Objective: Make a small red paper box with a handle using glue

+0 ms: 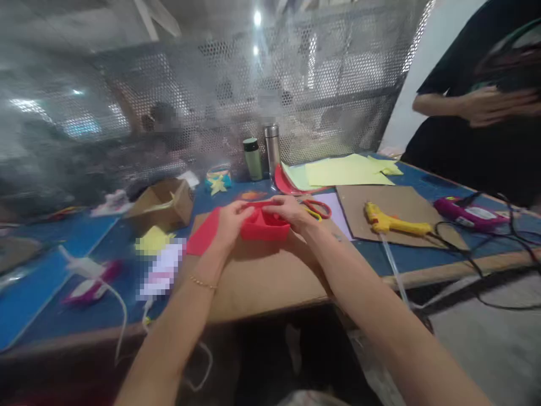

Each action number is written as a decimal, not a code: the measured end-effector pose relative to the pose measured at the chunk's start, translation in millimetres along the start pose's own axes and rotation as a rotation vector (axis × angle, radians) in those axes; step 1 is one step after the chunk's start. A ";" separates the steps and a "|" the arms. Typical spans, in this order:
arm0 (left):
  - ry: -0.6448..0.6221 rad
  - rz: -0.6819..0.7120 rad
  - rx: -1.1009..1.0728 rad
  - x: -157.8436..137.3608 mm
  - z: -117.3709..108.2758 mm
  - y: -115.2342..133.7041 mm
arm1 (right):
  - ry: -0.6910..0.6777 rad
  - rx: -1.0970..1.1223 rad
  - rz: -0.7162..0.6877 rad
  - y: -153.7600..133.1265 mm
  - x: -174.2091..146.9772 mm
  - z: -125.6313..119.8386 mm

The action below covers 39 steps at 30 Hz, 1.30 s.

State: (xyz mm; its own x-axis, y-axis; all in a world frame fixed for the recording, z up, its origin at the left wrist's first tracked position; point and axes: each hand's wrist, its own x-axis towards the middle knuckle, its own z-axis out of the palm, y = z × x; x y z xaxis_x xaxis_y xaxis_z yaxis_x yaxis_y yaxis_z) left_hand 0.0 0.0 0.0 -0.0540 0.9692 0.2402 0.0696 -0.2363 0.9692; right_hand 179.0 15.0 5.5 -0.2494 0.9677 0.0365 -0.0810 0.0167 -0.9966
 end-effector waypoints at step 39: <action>0.056 -0.180 0.069 1.3 -1.6 6.0 | -0.137 -0.028 -0.023 3.4 2.8 -19.7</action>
State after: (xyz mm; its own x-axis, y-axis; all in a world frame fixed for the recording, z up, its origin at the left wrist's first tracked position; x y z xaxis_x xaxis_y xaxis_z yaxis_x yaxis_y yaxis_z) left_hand -1.3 -0.2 6.2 -0.1273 0.9895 0.0682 0.1214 -0.0527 0.9912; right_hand 197.1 22.7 0.8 -0.3777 0.9235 0.0674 -0.0615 0.0476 -0.9970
